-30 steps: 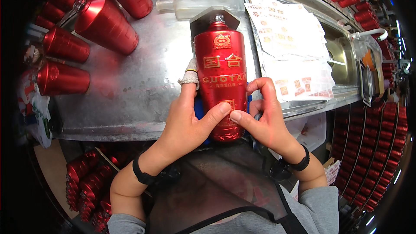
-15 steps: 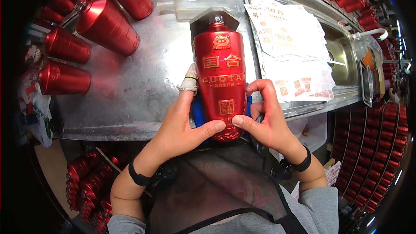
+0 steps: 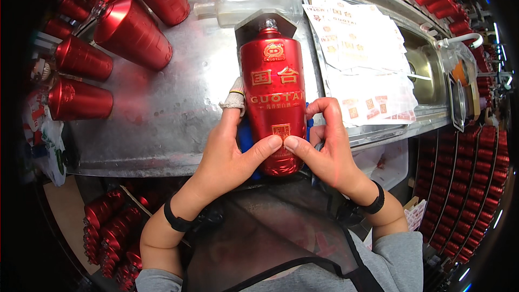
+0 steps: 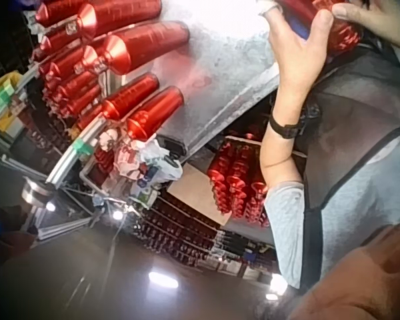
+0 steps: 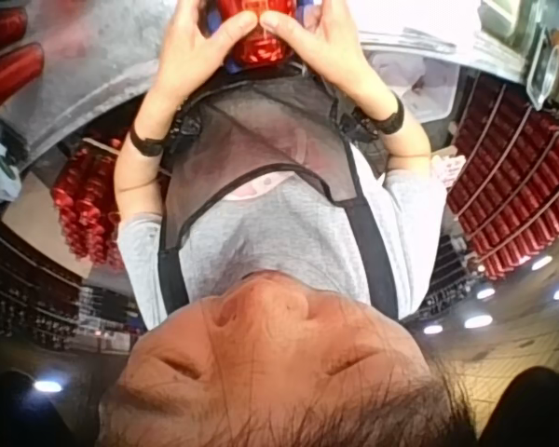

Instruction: Inspecting, labelling, and cleaning liquor bottles on a factory assembly line.

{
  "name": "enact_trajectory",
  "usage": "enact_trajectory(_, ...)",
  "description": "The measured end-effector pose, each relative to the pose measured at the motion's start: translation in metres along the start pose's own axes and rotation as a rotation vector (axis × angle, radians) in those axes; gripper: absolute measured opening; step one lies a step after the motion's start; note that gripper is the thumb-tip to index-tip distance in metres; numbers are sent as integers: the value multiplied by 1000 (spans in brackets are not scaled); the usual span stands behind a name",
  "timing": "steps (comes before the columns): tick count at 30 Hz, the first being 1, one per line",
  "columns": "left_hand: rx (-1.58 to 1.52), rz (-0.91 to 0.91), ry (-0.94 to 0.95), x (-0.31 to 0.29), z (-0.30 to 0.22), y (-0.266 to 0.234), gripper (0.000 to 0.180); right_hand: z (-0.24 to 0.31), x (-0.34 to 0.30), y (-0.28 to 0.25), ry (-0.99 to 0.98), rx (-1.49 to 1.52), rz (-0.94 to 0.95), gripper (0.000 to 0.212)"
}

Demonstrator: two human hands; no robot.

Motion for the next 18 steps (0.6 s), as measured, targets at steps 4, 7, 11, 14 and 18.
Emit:
enact_trajectory(4, 9, -19, -10, -1, 2, 1, 91, -1, -1, 1, -30, -40, -30, 52)
enact_trajectory(7, -7, -22, -32, -1, 2, 0, 89, 2, 4, -2, -85, -88, -32, 50)
enact_trajectory(11, -71, -28, -38, 2, -1, 3, 86, 3, 10, -2, -73, -103, -24, 48)
enact_trajectory(14, -3, 14, -30, 3, 2, 0, 87, 2, 9, -6, -40, -93, -19, 41)
enact_trajectory(18, -158, 3, -138, -5, 5, -5, 91, -11, 9, -23, 56, 258, 135, 21)
Point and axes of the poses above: each hand's wrist, its own x-axis towards the middle knuckle, its own y-axis out of the palm, z = x × y, the point moved 2 cm from there along x, towards the middle knuckle, and after that the axes turned 7 degrees about -x, right-handed, at the moved point
